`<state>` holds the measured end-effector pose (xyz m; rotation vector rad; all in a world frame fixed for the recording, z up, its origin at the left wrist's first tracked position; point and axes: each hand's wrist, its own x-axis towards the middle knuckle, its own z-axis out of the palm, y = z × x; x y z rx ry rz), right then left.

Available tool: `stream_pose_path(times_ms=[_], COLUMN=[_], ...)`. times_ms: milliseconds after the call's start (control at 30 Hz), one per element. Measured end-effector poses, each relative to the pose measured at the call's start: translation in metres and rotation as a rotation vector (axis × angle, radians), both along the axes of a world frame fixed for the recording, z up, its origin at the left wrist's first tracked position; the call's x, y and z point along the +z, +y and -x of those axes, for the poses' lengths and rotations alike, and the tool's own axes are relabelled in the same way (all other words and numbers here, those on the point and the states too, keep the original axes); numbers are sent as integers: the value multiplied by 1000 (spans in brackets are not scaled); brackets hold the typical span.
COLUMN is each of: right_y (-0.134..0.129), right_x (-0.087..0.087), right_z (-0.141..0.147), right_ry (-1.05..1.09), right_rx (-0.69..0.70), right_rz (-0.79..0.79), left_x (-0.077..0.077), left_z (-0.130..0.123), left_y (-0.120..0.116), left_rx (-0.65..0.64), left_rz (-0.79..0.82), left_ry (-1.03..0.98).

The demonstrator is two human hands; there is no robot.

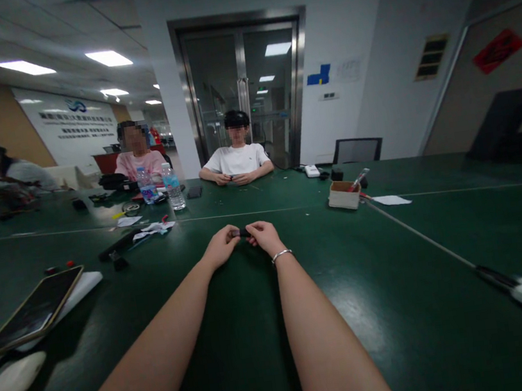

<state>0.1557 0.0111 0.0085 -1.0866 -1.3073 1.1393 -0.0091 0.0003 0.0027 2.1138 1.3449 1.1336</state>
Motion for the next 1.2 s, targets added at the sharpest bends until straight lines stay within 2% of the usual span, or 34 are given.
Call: stream_pose_path(times_ms=[133,300,467,567,733,1033,1200], right_y=[0,0,0,-2,-3,-3,-2], right_x=[-1,-2,-2,-1,0,0,-1], right_z=[0,-1,-2,-2,-2,-3,-3], right_ry=[-18,-24,-27,-34,-24,-14,-18], right_rx=[11,26,49,59,53,55,69], right_rz=[-8,-21,-20,-21,-13,4,0], left_x=[2,0,-4,-6,-6,-5,-4], left_z=[0,0,0,1,0,1,1], left_y=[-1,3,8,10,8,9,8], left_rx=[-16,-13,-6,3,-59,-28,-51], left_rz=[132,80,186,131,169,135,168], left_ry=[-111,-145,-211,-208,-229,-226,-217])
